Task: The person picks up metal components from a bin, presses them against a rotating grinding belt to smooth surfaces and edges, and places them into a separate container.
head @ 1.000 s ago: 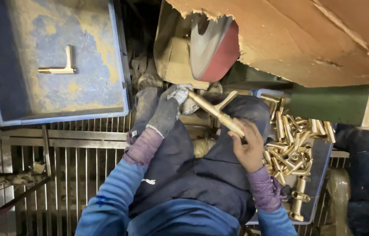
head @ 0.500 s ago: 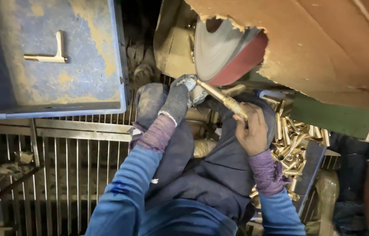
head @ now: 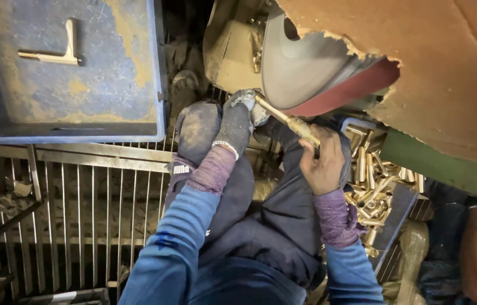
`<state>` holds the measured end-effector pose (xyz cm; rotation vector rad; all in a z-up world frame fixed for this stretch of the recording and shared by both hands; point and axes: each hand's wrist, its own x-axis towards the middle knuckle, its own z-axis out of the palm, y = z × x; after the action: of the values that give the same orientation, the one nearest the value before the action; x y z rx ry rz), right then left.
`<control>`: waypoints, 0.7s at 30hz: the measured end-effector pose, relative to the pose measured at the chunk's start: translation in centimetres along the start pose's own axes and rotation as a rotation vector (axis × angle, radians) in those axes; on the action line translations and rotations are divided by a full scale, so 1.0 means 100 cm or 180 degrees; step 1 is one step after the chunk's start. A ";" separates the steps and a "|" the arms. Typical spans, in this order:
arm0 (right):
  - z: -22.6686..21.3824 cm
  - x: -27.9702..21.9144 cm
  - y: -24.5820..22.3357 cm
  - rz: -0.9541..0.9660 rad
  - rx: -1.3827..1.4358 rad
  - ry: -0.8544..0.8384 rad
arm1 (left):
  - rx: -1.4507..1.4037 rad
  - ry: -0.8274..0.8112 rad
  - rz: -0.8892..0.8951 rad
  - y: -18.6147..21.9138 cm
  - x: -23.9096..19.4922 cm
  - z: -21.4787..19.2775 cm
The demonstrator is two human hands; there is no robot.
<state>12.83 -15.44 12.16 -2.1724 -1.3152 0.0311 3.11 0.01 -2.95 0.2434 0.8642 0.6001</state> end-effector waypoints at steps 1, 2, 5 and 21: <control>0.002 0.001 0.000 0.0021 0.0032 -0.0013 | 0.0002 0.0096 -0.0052 0.002 -0.001 0.000; 0.005 0.003 0.000 0.0035 0.0069 -0.0017 | -0.0014 0.0139 -0.0085 0.004 0.000 0.000; 0.013 0.008 0.001 -0.0006 0.0176 -0.0067 | 0.0051 0.0218 -0.0075 0.011 0.003 -0.003; 0.019 0.005 0.002 0.0069 0.0245 -0.0002 | 0.0021 0.0238 0.0220 -0.003 0.012 -0.004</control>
<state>12.63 -14.22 10.60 -2.1219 -1.2701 0.0895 3.52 0.44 -4.17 0.2590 0.9328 0.6743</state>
